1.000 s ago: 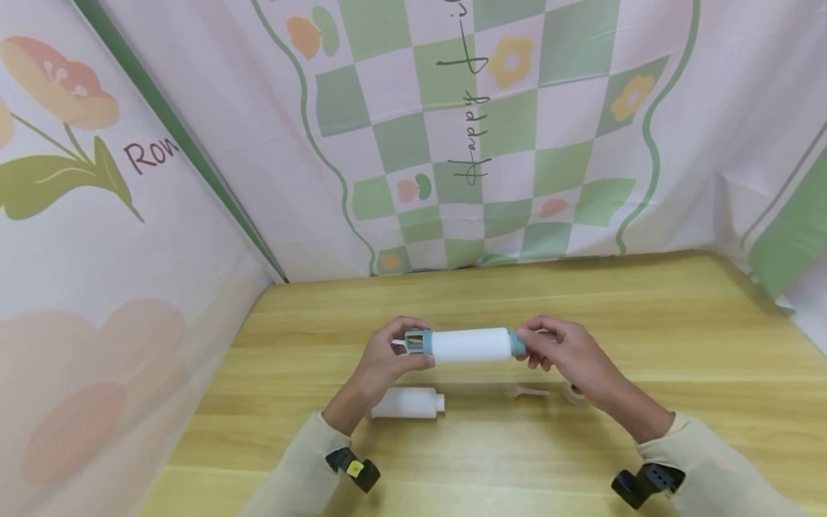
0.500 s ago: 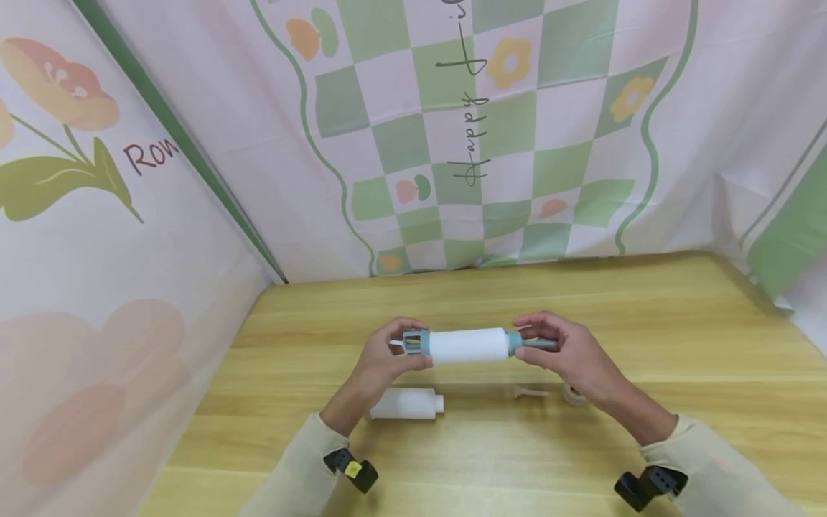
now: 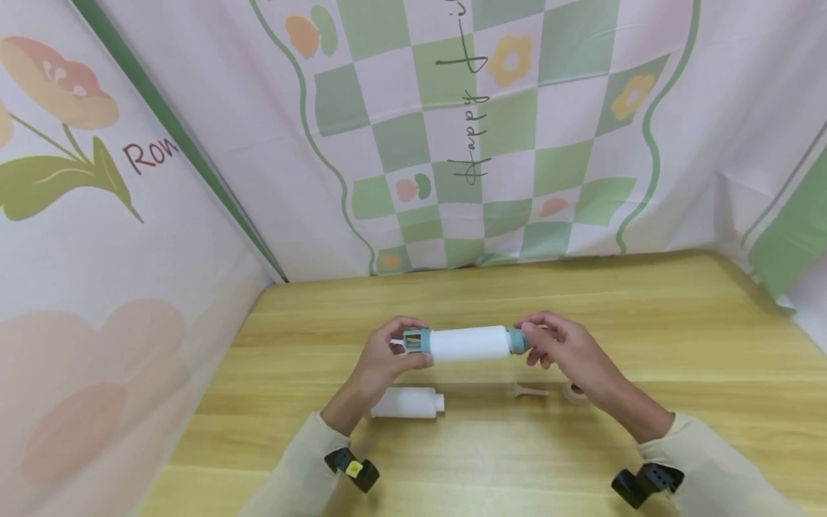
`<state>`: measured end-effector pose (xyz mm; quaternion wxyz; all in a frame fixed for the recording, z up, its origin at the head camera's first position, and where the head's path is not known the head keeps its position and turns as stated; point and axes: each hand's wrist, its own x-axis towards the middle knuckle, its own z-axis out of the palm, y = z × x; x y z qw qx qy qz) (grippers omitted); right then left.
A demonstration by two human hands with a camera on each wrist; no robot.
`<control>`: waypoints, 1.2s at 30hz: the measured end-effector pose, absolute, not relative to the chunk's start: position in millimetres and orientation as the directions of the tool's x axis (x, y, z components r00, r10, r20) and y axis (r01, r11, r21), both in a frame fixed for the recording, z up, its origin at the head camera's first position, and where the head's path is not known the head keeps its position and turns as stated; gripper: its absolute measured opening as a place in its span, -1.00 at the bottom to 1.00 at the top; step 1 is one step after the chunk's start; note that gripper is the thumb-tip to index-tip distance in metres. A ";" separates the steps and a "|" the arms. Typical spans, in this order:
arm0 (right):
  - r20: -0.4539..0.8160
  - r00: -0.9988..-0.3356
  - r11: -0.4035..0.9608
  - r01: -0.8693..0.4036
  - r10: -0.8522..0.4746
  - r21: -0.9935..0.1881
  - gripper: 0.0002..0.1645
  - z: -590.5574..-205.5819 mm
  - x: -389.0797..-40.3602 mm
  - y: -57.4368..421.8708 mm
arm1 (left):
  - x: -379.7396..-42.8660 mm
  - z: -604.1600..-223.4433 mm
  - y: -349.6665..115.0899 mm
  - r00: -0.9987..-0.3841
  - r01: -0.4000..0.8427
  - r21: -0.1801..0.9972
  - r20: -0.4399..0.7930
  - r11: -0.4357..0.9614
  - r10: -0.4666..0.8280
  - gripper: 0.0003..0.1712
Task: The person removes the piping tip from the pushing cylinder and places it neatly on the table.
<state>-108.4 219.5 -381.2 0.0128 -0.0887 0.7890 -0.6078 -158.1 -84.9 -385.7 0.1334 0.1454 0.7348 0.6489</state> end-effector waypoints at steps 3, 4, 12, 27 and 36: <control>0.049 -0.989 0.240 -0.082 -0.143 -0.967 -0.46 -380.0 -109.6 218.0 | -158.4 -385.9 -84.7 -0.921 0.042 0.993 -0.004 0.109 0.389 -0.46; 0.043 -0.989 0.236 -0.076 -0.143 -0.969 -0.46 -379.8 -109.8 217.6 | -158.6 -386.1 -84.5 -0.921 0.043 0.993 -0.002 0.107 0.390 -0.46; 0.076 -0.986 0.215 -0.107 -0.149 -0.971 -0.54 -380.5 -109.3 216.2 | -158.7 -385.8 -84.4 -0.922 0.038 0.994 -0.006 0.105 0.387 -0.46; 0.139 -0.974 0.211 -0.176 -0.179 -0.961 -0.60 -383.3 -108.5 219.3 | -158.9 -384.7 -86.8 -0.925 0.049 0.990 -0.004 0.129 0.381 -0.46; 0.174 -0.969 0.196 -0.208 -0.177 -0.958 -0.61 -382.5 -107.2 220.0 | -158.8 -382.9 -89.0 -0.933 0.027 0.989 -0.027 0.144 0.359 -0.46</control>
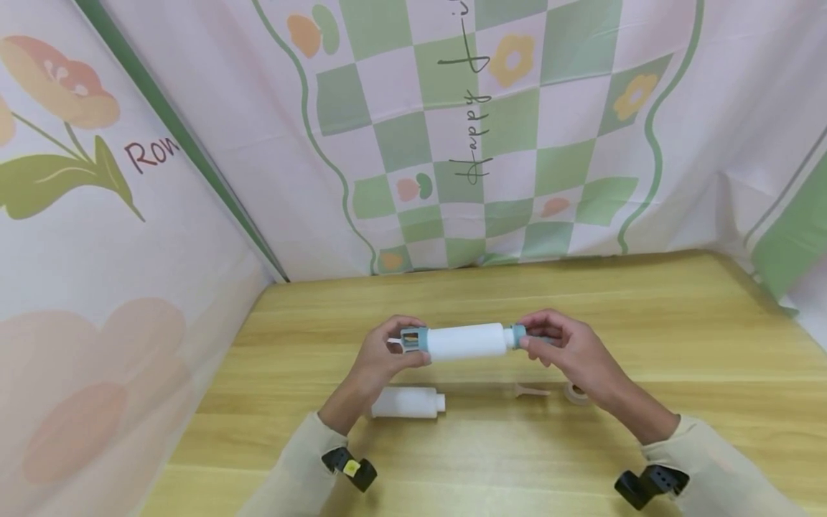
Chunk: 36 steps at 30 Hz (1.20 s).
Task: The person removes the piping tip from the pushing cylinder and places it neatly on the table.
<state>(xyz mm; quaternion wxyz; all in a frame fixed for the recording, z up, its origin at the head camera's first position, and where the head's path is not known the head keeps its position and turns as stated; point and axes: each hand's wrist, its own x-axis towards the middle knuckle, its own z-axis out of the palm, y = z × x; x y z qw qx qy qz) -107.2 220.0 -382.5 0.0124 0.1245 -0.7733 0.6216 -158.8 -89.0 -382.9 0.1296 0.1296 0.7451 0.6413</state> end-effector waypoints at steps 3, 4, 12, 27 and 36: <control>0.188 -0.967 0.189 -0.219 -0.172 -0.957 -0.61 -381.5 -107.7 220.0 | -159.5 -382.2 -89.8 -0.933 0.023 0.990 -0.028 0.137 0.358 -0.44; 0.192 -0.967 0.187 -0.223 -0.170 -0.957 -0.61 -381.1 -108.0 220.0 | -159.6 -381.8 -90.0 -0.933 0.022 0.991 -0.028 0.135 0.358 -0.44; 0.204 -0.964 0.186 -0.235 -0.171 -0.954 -0.62 -380.2 -109.2 221.9 | -161.6 -377.8 -95.7 -0.928 0.067 0.987 0.008 0.146 0.371 -0.45; 0.167 -0.966 0.234 -0.211 -0.195 -0.949 -0.59 -378.4 -112.6 225.2 | -178.5 -376.1 -113.3 -0.935 0.096 0.976 0.021 0.194 0.354 -0.43; 0.174 -0.962 0.277 -0.230 -0.212 -0.933 -0.62 -377.8 -117.5 228.1 | -190.6 -374.6 -124.0 -0.935 0.105 0.973 0.025 0.206 0.355 -0.42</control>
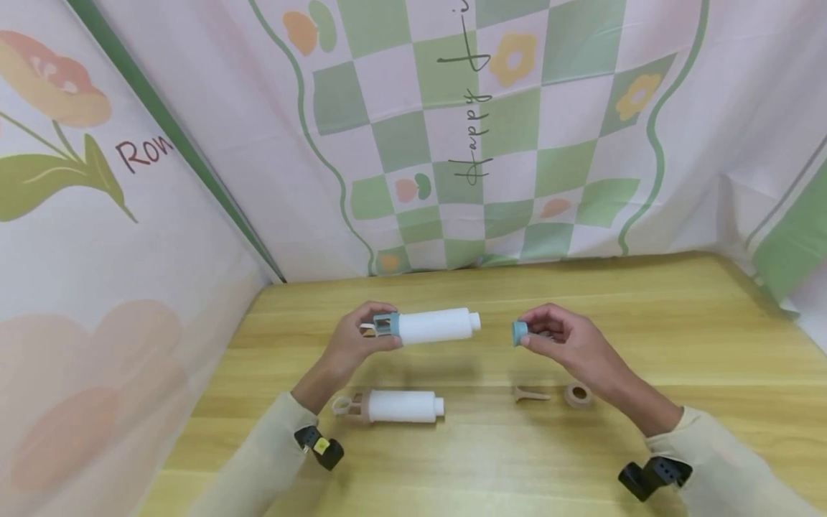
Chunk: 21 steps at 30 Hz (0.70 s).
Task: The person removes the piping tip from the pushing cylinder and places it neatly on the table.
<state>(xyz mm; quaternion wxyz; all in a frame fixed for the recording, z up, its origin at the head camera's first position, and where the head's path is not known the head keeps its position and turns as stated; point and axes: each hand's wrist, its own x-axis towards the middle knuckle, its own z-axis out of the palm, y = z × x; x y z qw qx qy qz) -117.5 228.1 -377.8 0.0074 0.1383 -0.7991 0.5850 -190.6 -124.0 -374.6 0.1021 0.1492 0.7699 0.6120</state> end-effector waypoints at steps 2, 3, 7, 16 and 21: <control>0.178 -0.961 0.280 -0.234 -0.212 -0.931 -0.62 -377.3 -119.5 228.6 | -192.8 -375.0 -126.5 -0.933 0.094 0.977 0.019 0.193 0.360 -0.42; 0.179 -0.961 0.281 -0.235 -0.212 -0.930 -0.62 -377.2 -120.4 229.0 | -193.9 -375.5 -127.7 -0.932 0.089 0.978 0.015 0.189 0.363 -0.42; 0.169 -0.962 0.281 -0.227 -0.216 -0.933 -0.62 -377.2 -123.8 230.4 | -198.9 -378.4 -131.1 -0.927 0.078 0.980 0.004 0.182 0.375 -0.41; 0.154 -0.964 0.284 -0.214 -0.218 -0.935 -0.63 -378.9 -129.0 232.7 | -215.3 -386.9 -135.9 -0.922 0.034 0.981 -0.043 0.190 0.385 -0.36; 0.150 -0.963 0.275 -0.210 -0.223 -0.938 -0.63 -379.5 -130.3 232.6 | -225.6 -395.0 -139.6 -0.925 -0.013 0.975 -0.097 0.223 0.368 -0.33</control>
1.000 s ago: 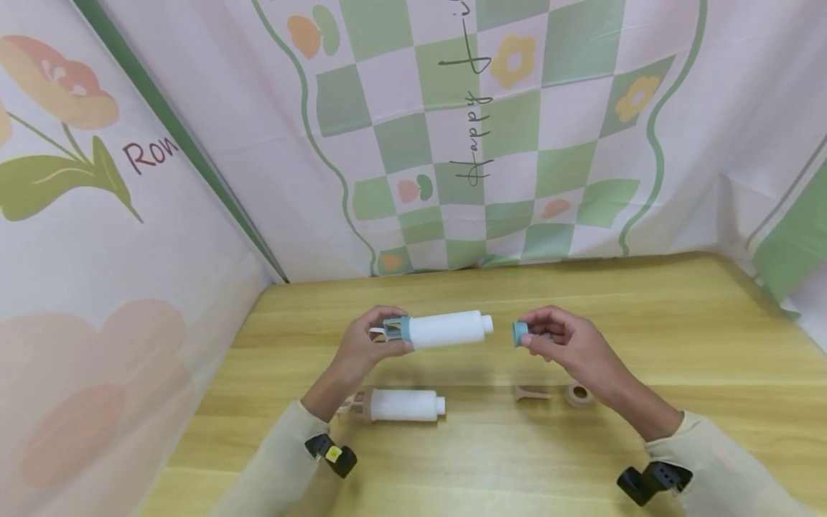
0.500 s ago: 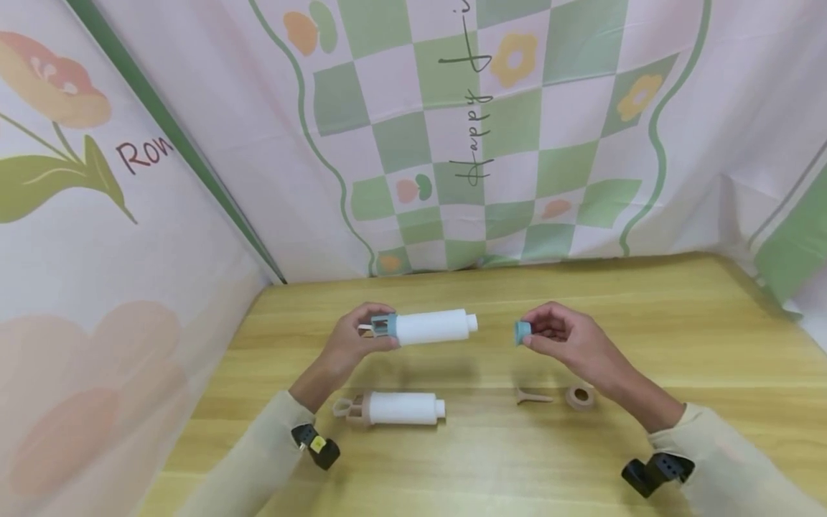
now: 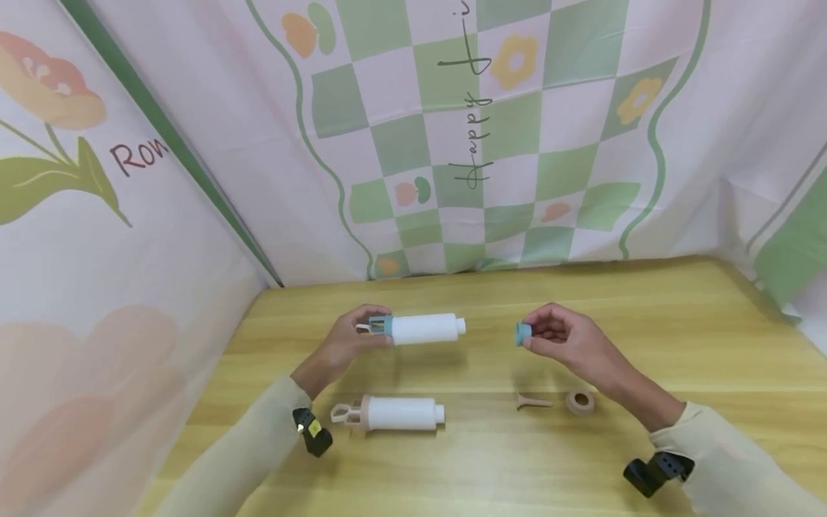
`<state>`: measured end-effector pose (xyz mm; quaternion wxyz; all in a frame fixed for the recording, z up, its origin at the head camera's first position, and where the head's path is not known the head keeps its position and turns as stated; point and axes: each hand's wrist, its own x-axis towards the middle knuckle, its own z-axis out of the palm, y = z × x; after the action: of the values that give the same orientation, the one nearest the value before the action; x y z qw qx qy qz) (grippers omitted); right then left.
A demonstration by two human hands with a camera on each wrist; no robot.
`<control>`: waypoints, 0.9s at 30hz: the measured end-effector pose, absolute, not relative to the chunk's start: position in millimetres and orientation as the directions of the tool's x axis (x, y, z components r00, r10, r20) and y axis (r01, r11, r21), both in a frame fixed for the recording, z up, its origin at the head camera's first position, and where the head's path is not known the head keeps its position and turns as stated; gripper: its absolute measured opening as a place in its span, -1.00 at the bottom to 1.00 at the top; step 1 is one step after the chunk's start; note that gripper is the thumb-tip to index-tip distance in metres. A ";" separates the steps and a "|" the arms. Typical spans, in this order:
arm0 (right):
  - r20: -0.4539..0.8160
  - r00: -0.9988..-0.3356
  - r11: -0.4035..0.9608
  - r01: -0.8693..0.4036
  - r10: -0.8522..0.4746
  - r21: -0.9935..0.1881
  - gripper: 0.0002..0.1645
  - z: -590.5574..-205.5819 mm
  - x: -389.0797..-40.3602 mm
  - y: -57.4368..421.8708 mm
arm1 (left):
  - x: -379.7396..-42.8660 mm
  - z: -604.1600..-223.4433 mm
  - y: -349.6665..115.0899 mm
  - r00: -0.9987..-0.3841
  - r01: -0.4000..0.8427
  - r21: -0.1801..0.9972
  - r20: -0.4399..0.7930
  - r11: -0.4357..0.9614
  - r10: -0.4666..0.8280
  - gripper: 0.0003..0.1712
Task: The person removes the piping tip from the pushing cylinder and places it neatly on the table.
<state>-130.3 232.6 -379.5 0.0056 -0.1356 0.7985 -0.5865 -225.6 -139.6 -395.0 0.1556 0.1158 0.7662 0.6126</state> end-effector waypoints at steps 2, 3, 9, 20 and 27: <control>0.148 -0.963 0.271 -0.208 -0.224 -0.940 -0.63 -380.2 -130.8 232.5 | -229.1 -398.7 -141.4 -0.926 -0.023 0.970 -0.111 0.241 0.360 -0.32; 0.147 -0.963 0.269 -0.207 -0.225 -0.941 -0.63 -380.6 -131.0 232.5 | -230.6 -400.1 -142.0 -0.927 -0.028 0.968 -0.119 0.250 0.355 -0.32; 0.142 -0.963 0.263 -0.201 -0.229 -0.944 -0.63 -383.3 -132.1 232.7 | -238.9 -407.8 -145.4 -0.931 -0.063 0.959 -0.156 0.275 0.330 -0.37; 0.134 -0.968 0.294 -0.195 -0.213 -0.936 -0.63 -385.8 -132.5 236.3 | -250.0 -420.9 -142.2 -0.902 -0.108 0.951 -0.217 0.291 0.374 -0.40; 0.130 -0.969 0.298 -0.190 -0.212 -0.935 -0.63 -387.0 -132.3 239.1 | -250.9 -426.7 -142.1 -0.892 -0.151 0.947 -0.255 0.284 0.374 -0.43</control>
<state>-132.3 239.1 -387.0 0.0091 -0.1248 0.8055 -0.5792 -250.9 -142.1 -426.7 0.2212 0.0725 0.7701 0.5939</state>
